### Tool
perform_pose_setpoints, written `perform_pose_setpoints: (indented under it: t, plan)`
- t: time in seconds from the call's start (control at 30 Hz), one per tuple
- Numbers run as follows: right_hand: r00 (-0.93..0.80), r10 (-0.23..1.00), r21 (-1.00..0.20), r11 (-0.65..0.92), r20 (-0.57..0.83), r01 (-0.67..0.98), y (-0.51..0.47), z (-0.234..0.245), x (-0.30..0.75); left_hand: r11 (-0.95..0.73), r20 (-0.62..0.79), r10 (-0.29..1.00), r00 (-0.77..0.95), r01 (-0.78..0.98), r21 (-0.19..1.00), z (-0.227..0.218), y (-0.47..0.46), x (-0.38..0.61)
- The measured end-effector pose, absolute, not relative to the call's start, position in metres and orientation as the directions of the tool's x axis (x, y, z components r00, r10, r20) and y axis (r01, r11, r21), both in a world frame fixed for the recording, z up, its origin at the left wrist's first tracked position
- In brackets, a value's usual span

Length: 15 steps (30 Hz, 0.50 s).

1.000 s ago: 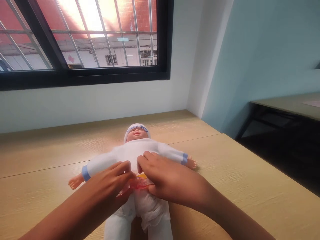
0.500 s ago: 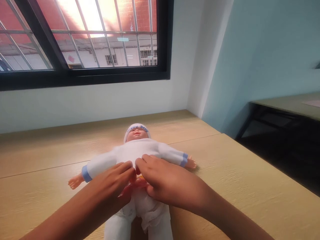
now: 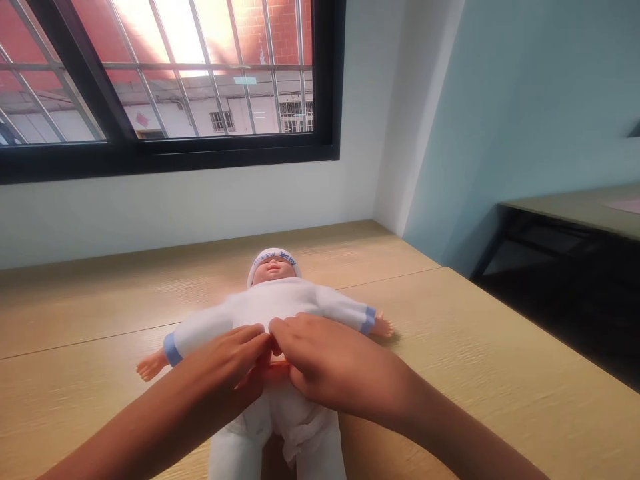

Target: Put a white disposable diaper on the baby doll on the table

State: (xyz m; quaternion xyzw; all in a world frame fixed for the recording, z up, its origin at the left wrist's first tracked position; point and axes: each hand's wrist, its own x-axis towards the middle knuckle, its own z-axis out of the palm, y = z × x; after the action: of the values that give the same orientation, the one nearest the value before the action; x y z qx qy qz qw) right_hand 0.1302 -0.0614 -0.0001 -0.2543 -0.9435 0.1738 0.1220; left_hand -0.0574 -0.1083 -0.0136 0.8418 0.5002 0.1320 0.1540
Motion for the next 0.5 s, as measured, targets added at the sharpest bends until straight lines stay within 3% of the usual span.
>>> perform_pose_setpoints:
  t: [0.33,0.43,0.5]
  plan:
    - [-0.821,0.570,-0.407,0.759,0.039,0.508,-0.056,0.004,0.129,-0.492,0.058,0.870,0.491,0.852,0.180,-0.014,-0.103,-0.058]
    - [-0.817,0.576,-0.424,0.744,0.016,0.516,-0.053,0.003,0.130,-0.468,0.045,0.881,0.470,0.856,0.220,-0.015,-0.102,-0.058]
    - [-0.824,0.567,-0.450,0.735,-0.002,0.507,-0.050,0.003,0.131,-0.450,0.041,0.884,0.467,0.823,0.347,-0.013,-0.100,-0.060]
